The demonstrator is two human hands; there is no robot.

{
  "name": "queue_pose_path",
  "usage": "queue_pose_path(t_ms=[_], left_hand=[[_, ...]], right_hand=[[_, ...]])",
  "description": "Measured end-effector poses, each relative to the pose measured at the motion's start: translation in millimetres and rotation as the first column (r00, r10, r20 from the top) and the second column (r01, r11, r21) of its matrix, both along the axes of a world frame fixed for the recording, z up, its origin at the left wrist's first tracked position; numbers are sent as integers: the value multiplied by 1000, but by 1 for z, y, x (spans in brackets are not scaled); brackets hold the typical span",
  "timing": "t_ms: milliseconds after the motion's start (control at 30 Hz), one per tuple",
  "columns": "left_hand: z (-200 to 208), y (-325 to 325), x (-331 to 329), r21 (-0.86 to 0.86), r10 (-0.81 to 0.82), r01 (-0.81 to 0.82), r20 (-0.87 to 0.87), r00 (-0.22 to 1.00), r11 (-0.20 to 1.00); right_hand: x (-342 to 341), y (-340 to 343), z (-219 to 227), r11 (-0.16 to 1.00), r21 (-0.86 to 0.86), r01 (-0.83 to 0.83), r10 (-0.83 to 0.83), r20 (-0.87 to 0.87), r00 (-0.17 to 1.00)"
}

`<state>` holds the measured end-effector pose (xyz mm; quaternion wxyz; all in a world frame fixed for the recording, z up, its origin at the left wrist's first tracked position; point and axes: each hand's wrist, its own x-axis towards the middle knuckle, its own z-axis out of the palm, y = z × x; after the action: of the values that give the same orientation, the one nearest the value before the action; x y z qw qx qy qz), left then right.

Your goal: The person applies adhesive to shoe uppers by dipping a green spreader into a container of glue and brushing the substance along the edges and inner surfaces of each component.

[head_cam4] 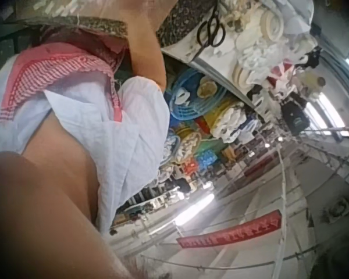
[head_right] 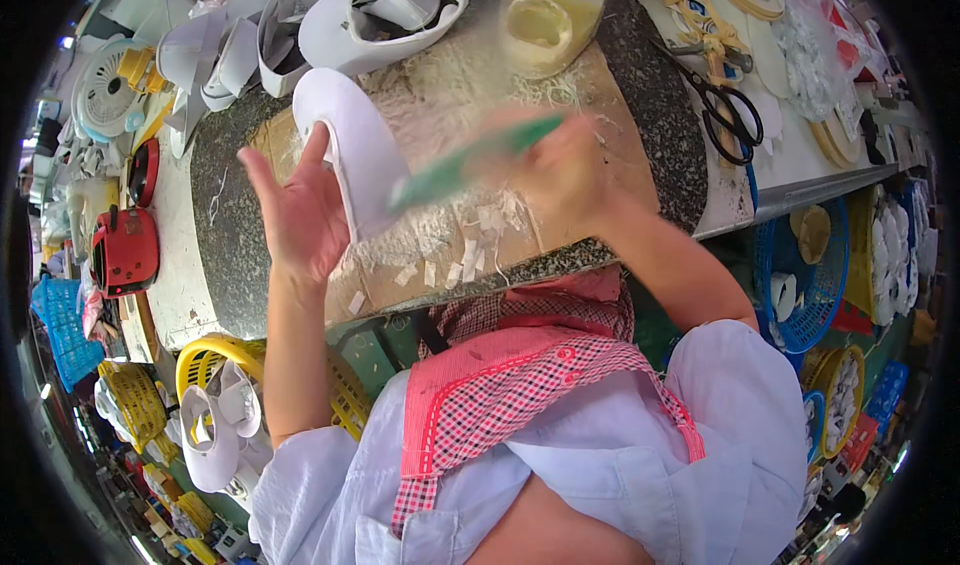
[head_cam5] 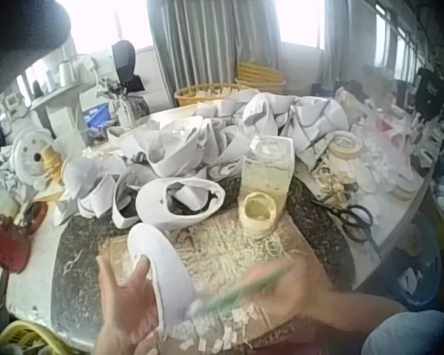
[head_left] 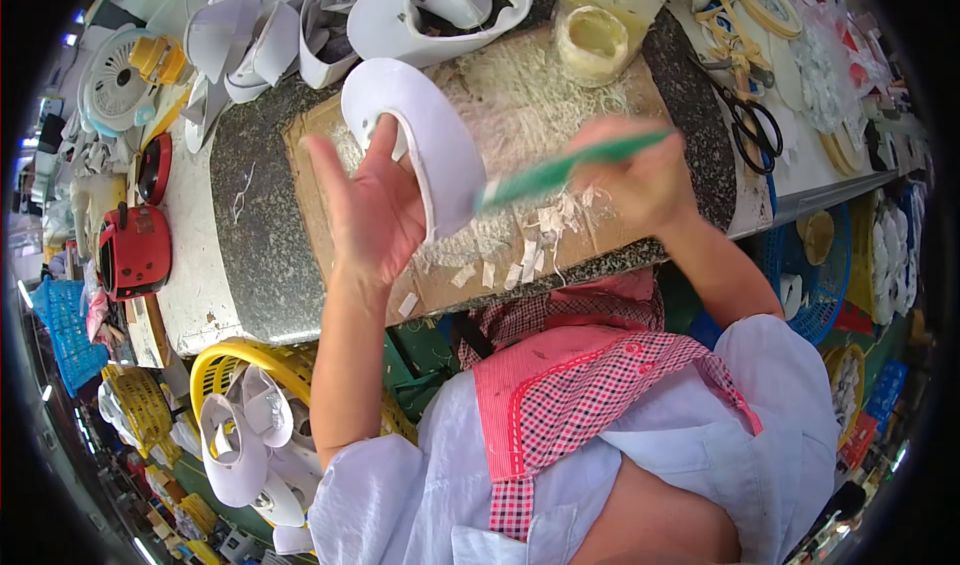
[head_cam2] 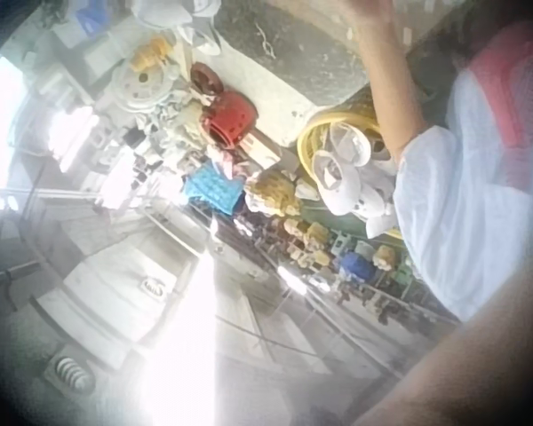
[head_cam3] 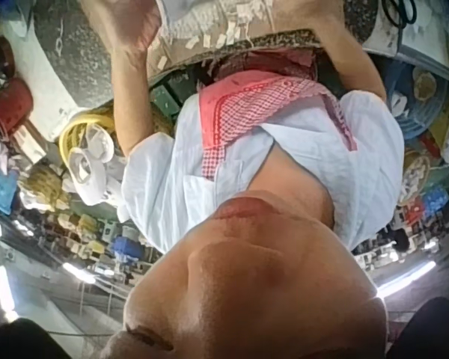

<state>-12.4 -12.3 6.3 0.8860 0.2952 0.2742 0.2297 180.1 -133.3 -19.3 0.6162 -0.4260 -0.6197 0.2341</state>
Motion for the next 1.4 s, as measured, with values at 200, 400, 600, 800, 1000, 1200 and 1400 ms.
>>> queue_pose_path(t_ms=[200, 400, 600, 800, 1000, 1200, 1400], left_hand=[[16, 15, 8, 587, 120, 743, -804, 583, 323], [2, -3, -22, 726, 147, 554, -546, 824, -408], [12, -21, 11, 715, 275, 686, -692, 668, 134], [2, -21, 21, 522, -44, 280, -419, 907, 806], [1, -15, 13, 168, -110, 111, -17, 994, 980], [7, -17, 12, 126, -97, 89, 54, 994, 988], [3, -14, 19, 141, -114, 114, -12, 993, 983]], right_hand=[[89, 30, -9, 698, 122, 706, -628, 579, 520], [119, 22, 8, 839, 91, 537, -534, 328, 779], [135, -17, -6, 754, -232, 615, -609, 106, 786], [34, 3, -1, 971, -137, 197, -230, -297, 927], [0, 8, -8, 957, 288, 0, -45, 149, 988], [11, 16, 10, 946, -58, 320, -326, -176, 929], [1, 1, -12, 978, 171, -121, 103, 113, 988]])
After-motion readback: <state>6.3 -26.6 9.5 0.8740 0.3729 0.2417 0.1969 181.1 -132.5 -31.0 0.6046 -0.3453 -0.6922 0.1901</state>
